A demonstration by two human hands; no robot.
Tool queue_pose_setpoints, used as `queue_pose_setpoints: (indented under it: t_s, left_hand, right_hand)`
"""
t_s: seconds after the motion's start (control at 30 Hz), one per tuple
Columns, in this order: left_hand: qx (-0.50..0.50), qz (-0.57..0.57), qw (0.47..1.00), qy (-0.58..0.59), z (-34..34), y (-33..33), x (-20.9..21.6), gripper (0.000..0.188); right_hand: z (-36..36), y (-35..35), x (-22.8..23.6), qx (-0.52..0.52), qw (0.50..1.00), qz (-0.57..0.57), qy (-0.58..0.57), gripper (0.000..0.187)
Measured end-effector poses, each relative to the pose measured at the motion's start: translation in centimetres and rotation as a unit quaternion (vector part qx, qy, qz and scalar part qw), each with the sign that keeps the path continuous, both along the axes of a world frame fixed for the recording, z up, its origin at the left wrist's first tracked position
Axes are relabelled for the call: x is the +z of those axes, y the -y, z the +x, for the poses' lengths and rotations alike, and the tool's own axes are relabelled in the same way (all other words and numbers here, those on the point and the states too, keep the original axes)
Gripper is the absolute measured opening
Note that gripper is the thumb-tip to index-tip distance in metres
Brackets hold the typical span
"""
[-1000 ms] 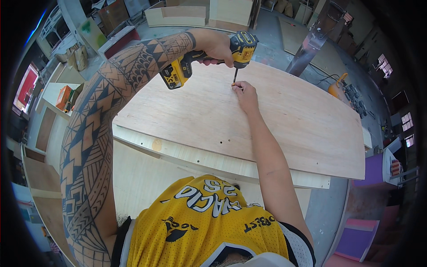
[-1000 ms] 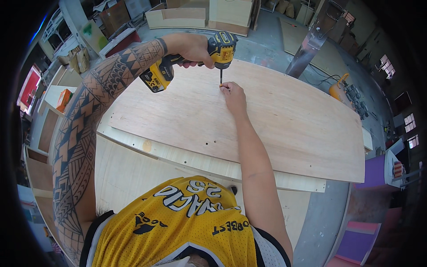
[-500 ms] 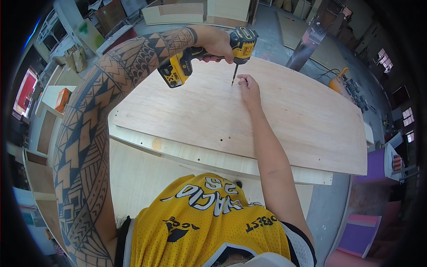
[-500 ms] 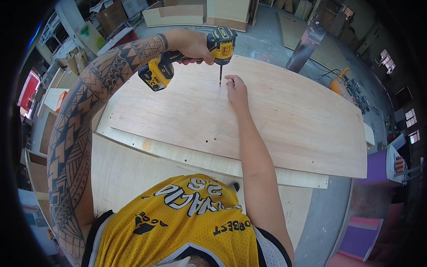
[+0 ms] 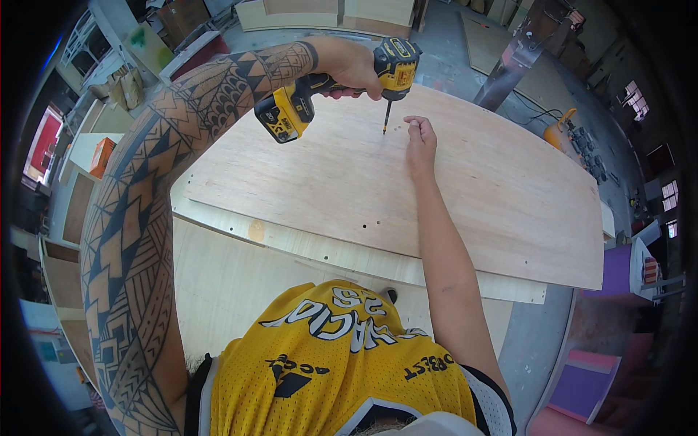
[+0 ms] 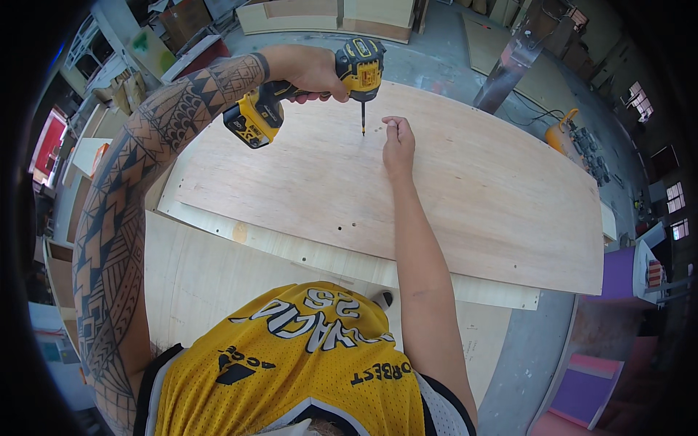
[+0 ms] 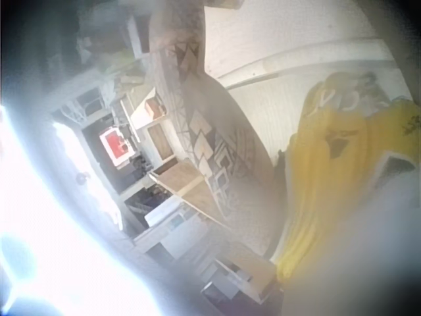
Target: Using a power drill to drive screws into wooden panels for furniture assembly.
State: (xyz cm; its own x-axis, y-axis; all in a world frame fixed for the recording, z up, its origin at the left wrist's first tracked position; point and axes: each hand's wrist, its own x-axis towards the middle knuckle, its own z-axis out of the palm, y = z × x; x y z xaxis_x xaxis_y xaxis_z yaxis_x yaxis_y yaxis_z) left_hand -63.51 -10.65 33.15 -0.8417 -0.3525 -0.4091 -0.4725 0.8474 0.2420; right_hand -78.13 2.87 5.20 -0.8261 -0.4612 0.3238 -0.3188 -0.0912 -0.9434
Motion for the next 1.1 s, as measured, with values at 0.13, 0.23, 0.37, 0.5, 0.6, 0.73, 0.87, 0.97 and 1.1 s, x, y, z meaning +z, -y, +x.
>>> queue_pose_setpoints:
  t_s: [0.13,0.23,0.37,0.5,0.6,0.73,0.87,0.97,1.1]
  left_hand:
    - [-0.006,-0.008,1.000,-0.002,-0.2,0.0,-0.3,0.035]
    - [-0.007,-0.002,1.000,-0.002,-0.3,0.1,-0.4,0.034]
    - [-0.006,0.011,1.000,-0.005,-0.5,0.0,-0.6,0.033]
    - [-0.005,0.015,1.000,0.000,-0.7,-0.1,-0.8,0.032]
    - [-0.008,0.029,1.000,0.002,-0.7,0.0,-0.9,0.032]
    - [-0.019,0.053,0.998,-0.013,-0.8,0.1,-1.7,0.030]
    - [-0.008,0.082,0.993,-0.079,0.6,1.9,-2.8,0.029]
    - [-0.034,0.147,0.979,-0.140,1.2,1.4,-4.0,0.025]
    - [-0.019,0.144,0.968,-0.203,5.9,-1.6,-4.3,0.028]
  right_hand:
    - [0.3,0.2,0.5,-0.013,1.000,-0.007,-0.003,0.020]
    - [0.3,0.1,0.5,0.009,0.999,-0.048,-0.008,0.018]
    - [-0.3,-0.1,-0.1,-0.024,0.998,-0.052,-0.012,0.018]
    - [-1.2,0.0,-0.5,-0.044,0.989,-0.134,0.045,0.021]
    - [-1.4,0.0,-0.3,-0.039,0.982,-0.163,0.085,0.020]
    - [-0.9,-2.1,0.1,-0.048,0.943,-0.242,0.222,0.017]
    - [1.2,-7.4,0.5,-0.037,0.845,-0.381,0.373,0.015]
    - [3.8,-12.8,1.5,0.015,0.802,-0.426,0.419,0.012]
    - [6.4,-19.8,3.7,0.007,0.794,-0.440,0.419,0.004]
